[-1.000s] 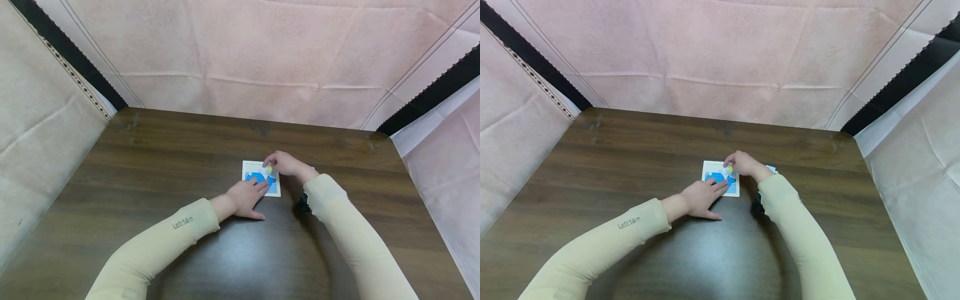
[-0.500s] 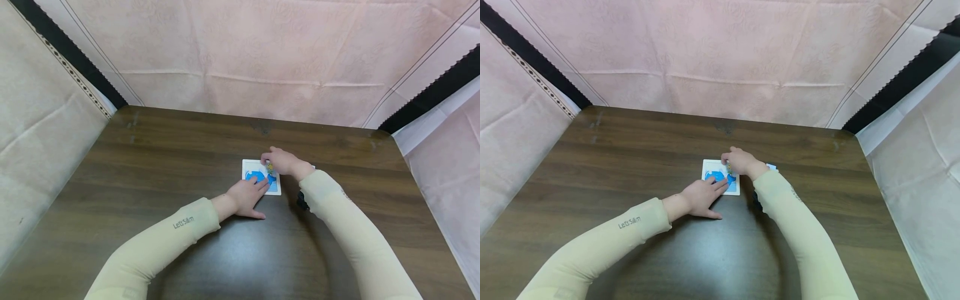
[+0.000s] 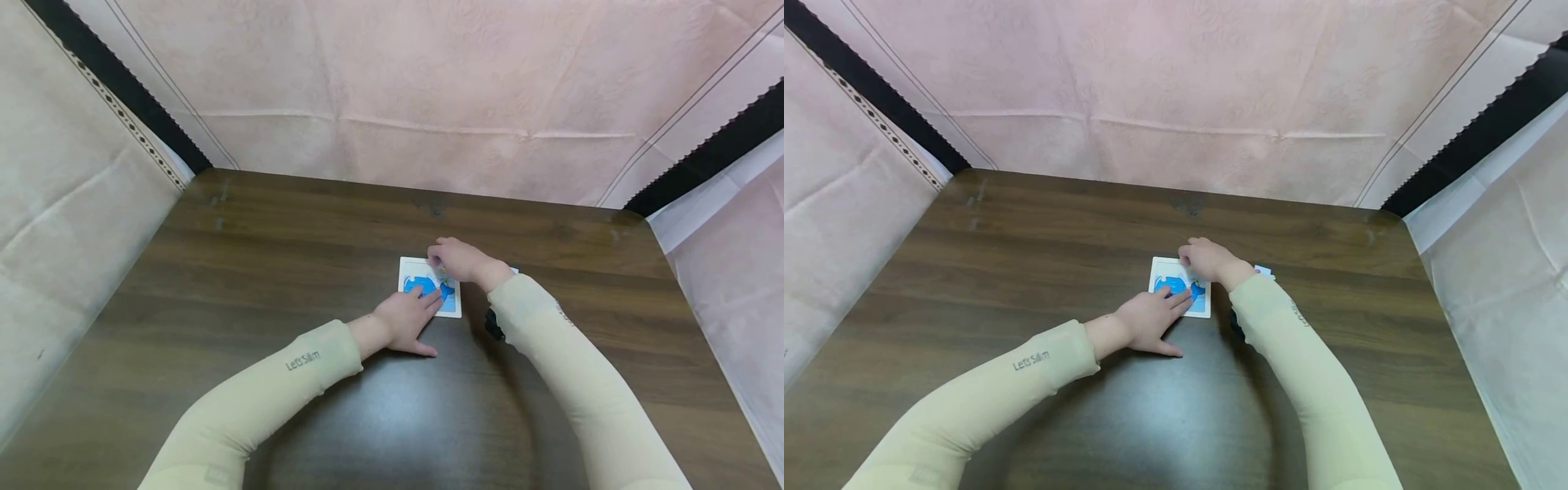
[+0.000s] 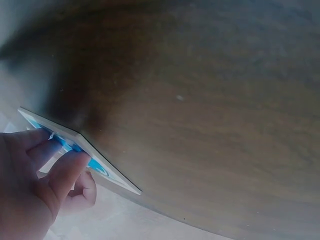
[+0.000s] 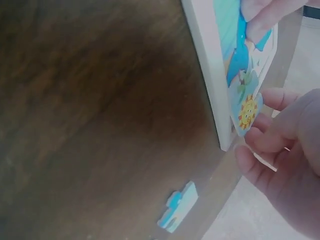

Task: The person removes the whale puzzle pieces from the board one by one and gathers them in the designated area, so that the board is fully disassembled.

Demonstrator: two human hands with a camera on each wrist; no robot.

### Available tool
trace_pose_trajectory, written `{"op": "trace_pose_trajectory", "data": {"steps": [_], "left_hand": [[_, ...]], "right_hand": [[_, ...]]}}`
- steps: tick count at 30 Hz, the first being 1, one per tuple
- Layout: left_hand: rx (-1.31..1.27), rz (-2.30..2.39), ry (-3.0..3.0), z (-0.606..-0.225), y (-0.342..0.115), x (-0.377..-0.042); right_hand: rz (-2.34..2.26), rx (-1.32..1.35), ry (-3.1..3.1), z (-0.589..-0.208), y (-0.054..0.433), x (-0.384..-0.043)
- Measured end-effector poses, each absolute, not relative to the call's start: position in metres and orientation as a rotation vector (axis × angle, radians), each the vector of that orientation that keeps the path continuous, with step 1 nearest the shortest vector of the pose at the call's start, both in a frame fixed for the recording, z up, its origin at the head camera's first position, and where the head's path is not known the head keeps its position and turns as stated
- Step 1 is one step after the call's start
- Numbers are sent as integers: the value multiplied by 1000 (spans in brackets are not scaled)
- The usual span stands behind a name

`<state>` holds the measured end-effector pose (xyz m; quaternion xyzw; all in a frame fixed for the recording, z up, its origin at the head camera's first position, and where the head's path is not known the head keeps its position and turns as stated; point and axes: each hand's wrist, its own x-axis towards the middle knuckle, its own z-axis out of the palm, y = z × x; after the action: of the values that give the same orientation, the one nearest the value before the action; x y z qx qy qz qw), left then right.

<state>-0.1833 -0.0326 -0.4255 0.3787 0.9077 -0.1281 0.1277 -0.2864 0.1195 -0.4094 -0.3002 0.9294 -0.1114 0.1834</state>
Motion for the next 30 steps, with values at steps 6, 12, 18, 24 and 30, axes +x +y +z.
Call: {"op": "trace_pose_trajectory", "data": {"steps": [6,12,18,24,30], "left_hand": [[1089,-346,2639,-423,-34,-183],[1097,-329,2640,-424,-33,-183],[1100,-341,2642,-426,-32,-183],[1092,-337,2637,-426,-31,-184],[1088,-323,2629,-424,-32,-183]], "right_hand": [[-503,-832,2581,-410,123,-288],[-656,-711,2516,-409,129,-290],[-771,-558,2464,-407,135,-292],[-924,-323,2407,-408,139,-296],[-1039,-130,2292,-410,144,-300]]}}
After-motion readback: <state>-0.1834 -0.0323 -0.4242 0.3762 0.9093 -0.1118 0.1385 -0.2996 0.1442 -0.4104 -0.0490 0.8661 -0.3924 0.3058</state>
